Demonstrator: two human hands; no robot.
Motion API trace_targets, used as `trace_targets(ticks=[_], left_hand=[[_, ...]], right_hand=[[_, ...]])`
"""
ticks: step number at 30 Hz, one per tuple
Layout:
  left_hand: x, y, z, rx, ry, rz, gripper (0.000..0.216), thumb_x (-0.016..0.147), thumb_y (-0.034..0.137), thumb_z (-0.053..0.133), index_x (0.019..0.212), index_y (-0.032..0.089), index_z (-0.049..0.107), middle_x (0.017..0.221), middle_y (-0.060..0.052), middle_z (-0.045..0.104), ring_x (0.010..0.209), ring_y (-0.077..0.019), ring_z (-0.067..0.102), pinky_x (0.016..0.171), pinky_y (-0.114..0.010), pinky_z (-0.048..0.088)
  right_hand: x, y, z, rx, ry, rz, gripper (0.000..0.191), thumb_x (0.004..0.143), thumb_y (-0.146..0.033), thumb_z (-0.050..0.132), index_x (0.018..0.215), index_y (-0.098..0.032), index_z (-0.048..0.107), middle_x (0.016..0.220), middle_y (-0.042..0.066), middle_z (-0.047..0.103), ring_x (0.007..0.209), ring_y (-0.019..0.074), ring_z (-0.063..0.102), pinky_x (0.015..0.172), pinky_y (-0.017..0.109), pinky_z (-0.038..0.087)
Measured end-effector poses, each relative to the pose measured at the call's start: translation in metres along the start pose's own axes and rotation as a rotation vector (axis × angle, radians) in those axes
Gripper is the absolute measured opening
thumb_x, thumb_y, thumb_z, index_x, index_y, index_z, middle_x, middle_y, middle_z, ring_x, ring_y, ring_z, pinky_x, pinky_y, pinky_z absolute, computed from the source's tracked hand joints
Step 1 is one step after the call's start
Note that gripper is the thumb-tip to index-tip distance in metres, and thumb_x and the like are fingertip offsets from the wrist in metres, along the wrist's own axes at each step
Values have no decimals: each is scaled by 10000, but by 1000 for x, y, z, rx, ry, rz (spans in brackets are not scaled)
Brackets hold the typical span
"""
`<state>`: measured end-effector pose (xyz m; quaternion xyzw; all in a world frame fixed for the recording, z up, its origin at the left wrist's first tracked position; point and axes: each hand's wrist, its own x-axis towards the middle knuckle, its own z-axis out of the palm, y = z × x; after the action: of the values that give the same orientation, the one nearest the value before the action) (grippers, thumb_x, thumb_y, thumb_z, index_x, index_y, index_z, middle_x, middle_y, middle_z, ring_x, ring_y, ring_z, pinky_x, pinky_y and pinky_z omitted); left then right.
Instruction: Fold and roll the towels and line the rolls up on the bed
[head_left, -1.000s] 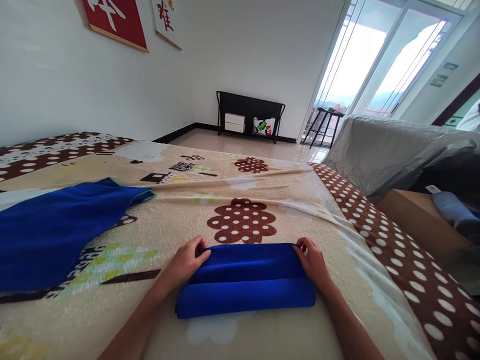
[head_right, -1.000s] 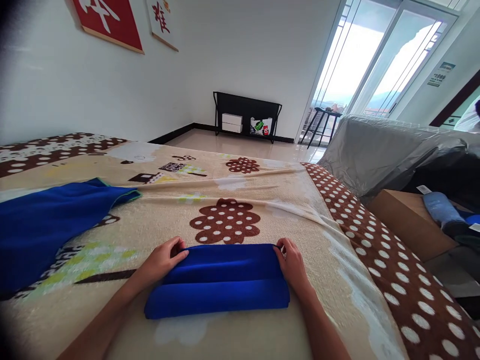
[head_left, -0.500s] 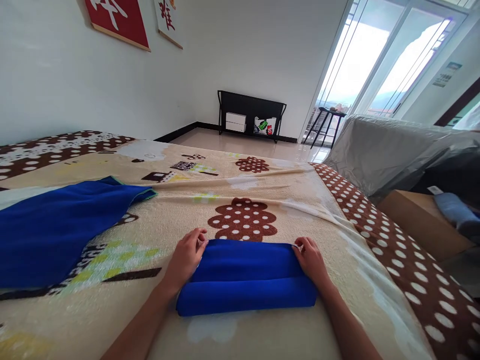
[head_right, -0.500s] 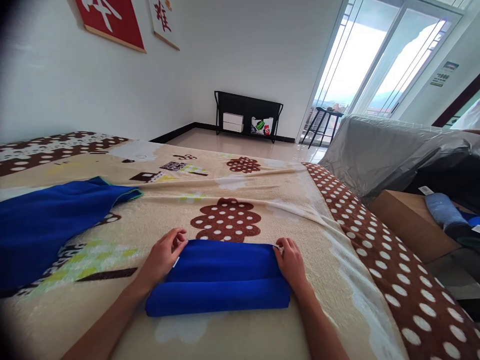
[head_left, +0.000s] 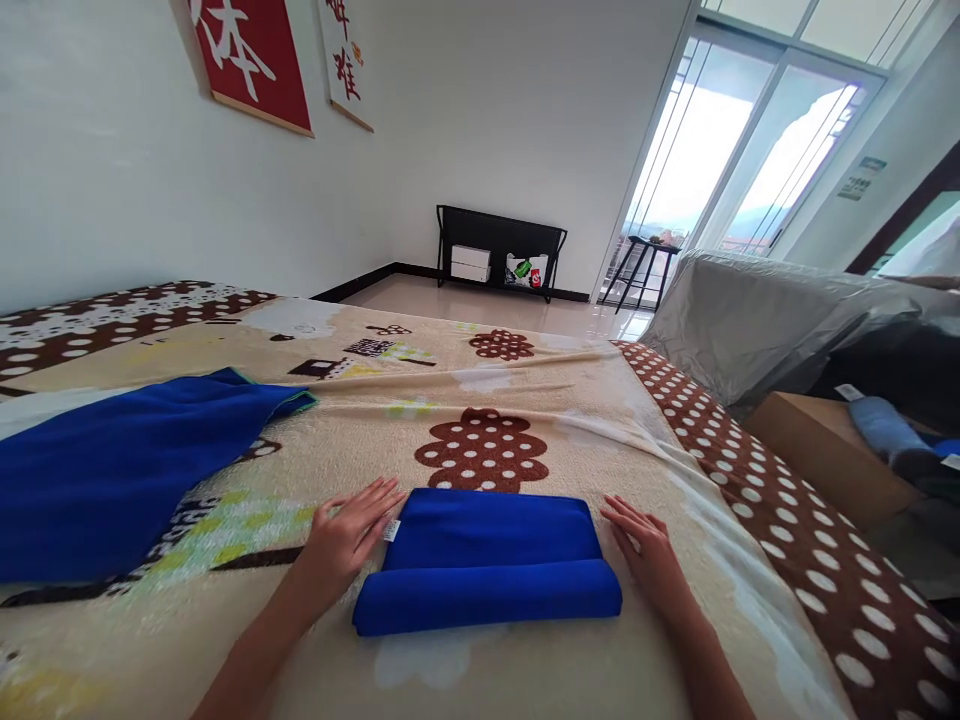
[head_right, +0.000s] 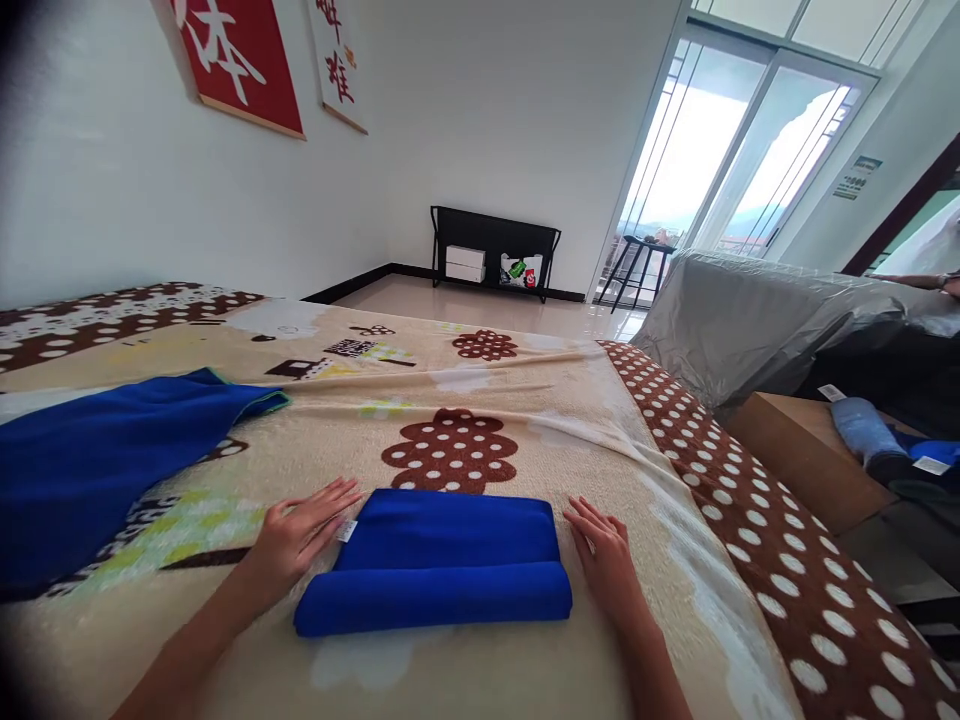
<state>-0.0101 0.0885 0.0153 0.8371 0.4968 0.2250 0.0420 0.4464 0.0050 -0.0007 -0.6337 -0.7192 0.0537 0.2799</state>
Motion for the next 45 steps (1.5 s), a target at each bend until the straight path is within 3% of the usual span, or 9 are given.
trace_targets(ticks=[3,9,16,22,26,31,37,40,45], left_hand=[[-42,28,-7,34,236,193,368,942,273,484,1279,346,611,1380,-22,619,1278,-226,562,1034,-397,371],[-88,68,7,139,214,201,539,855,117,441,1347,309,551,1304,-28,659,1164,-206,611,986,-349,344],[-60,62,19,155,236,135,455,834,22,397,1167,238,619,1084,-40,727,1039,-204,647,932,-374,312],[-64,60,11,138,143,114,438,798,27,388,1122,196,630,964,-49,705,909,-202,638,910,-407,329],[-50,88,22,350,273,-12,396,833,52,408,1082,206,674,1044,-76,717,1012,-237,637,973,-470,295],[-26,133,51,338,303,353,472,885,165,457,1343,173,573,1350,-72,635,1270,-205,536,1132,-369,222],[-48,77,36,332,185,189,638,929,443,517,1519,271,346,1462,-46,546,1318,-220,508,1176,-404,162],[-55,60,30,297,157,122,627,911,297,490,1518,318,336,1457,-51,550,1293,-241,538,1185,-490,100],[-47,72,32,276,202,85,614,793,96,467,1382,258,527,1365,-73,630,1215,-234,602,1160,-493,108]], right_hand=[[-40,-15,-5,-64,30,-118,362,997,-317,462,1328,-325,607,1398,61,585,1329,263,522,1078,511,414],[-85,-33,16,-227,54,-358,528,884,-170,527,1392,-313,526,1349,26,627,1239,218,601,966,366,484],[-43,-56,25,-163,225,-261,452,778,-33,432,1162,-226,570,1090,31,705,1024,203,658,924,386,433],[-45,-66,13,-137,74,-211,394,774,-52,454,1093,-240,586,953,3,692,878,179,644,861,355,440],[-42,-89,35,-304,275,-144,435,800,-51,433,1136,-246,628,1072,35,719,989,231,655,946,433,377],[-24,-136,65,-306,209,-380,510,915,-139,434,1416,-221,486,1431,7,562,1309,178,519,1078,360,314],[-39,-87,45,-411,102,-290,625,975,-307,493,1552,-216,269,1500,28,481,1375,202,460,1124,389,269],[-47,-67,41,-409,91,-232,634,957,-242,465,1554,-235,252,1483,41,505,1375,213,464,1102,403,293],[-39,-79,41,-295,101,-150,655,810,-75,423,1448,-221,388,1393,56,591,1309,216,520,1073,424,275]])
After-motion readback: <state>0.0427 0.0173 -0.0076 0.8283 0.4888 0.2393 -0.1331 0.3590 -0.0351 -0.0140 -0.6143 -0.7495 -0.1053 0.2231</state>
